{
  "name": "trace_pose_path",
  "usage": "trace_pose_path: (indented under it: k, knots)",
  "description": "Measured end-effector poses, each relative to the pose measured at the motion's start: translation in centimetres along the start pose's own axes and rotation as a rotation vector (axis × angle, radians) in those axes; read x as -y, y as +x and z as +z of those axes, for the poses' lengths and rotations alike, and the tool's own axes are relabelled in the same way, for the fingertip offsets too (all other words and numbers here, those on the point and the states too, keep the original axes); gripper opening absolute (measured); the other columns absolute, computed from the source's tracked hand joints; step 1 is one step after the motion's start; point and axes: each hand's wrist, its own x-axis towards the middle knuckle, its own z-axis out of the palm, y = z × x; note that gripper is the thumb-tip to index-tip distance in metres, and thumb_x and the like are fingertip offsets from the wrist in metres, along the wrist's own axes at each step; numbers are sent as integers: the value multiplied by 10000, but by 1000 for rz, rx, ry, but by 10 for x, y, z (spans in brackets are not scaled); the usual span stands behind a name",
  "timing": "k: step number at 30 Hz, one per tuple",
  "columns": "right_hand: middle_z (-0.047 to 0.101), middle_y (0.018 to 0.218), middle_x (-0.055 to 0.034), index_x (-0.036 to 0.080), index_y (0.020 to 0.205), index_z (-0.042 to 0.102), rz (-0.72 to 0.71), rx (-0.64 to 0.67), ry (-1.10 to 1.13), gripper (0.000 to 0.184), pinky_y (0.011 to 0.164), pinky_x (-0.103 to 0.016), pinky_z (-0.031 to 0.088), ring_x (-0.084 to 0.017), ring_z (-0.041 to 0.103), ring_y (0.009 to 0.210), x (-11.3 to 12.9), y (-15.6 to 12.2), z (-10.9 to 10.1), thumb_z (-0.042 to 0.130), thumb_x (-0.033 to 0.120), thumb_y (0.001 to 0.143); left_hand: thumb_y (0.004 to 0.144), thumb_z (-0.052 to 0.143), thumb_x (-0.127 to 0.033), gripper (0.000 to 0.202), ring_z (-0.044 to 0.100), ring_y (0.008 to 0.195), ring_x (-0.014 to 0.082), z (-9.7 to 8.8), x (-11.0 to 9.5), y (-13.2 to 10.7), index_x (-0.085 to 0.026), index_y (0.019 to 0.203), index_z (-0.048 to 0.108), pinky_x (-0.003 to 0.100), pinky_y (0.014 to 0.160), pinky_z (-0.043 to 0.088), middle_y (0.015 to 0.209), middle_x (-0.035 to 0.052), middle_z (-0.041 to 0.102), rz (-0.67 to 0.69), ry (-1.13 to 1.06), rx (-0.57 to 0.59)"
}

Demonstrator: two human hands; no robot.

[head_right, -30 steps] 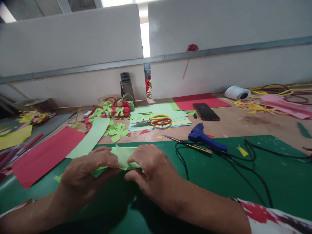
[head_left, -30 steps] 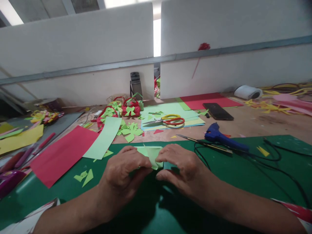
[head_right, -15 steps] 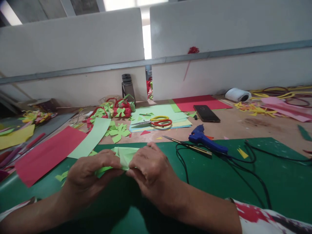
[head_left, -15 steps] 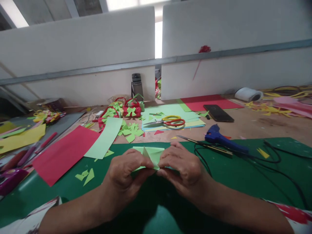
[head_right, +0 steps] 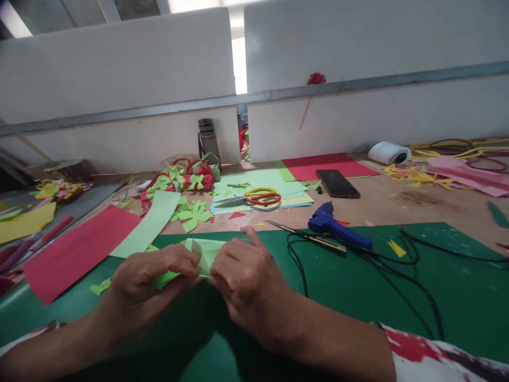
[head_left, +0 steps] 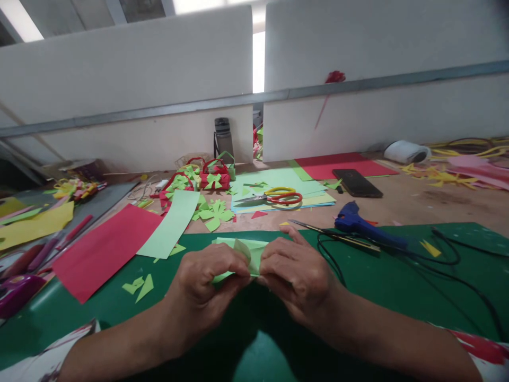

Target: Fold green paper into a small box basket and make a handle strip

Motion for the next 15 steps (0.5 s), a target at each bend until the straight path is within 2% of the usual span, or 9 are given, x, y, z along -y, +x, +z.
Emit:
trace_pose_path:
  k: [5, 9, 15]
  knots:
    - [604, 697, -20, 150, 697, 540, 7, 3, -7, 165, 953, -452, 270, -146, 563, 706, 0, -1, 0, 497, 109, 850, 825, 567, -49, 112, 566, 651, 103, 0, 5, -3, -149, 807, 612, 180, 612, 431, 718, 21, 628, 105, 130, 15]
    - [597, 690, -18, 146, 694, 539, 24, 8, -4, 175, 957, -454, 267, -140, 560, 695, 1, -1, 0, 490, 91, 853, 824, 553, -47, 123, 547, 623, 101, 0, 4, -3, -148, 765, 591, 181, 594, 414, 671, 5, 602, 87, 211, 15]
    - [597, 704, -24, 144, 731, 557, 7, -44, 1, 135, 921, -420, 300, -149, 546, 723, 2, 1, 0, 518, 106, 854, 814, 552, -58, 120, 547, 600, 86, 0, 0, -4, -140, 730, 577, 162, 590, 411, 645, -4, 602, 30, 216, -7]
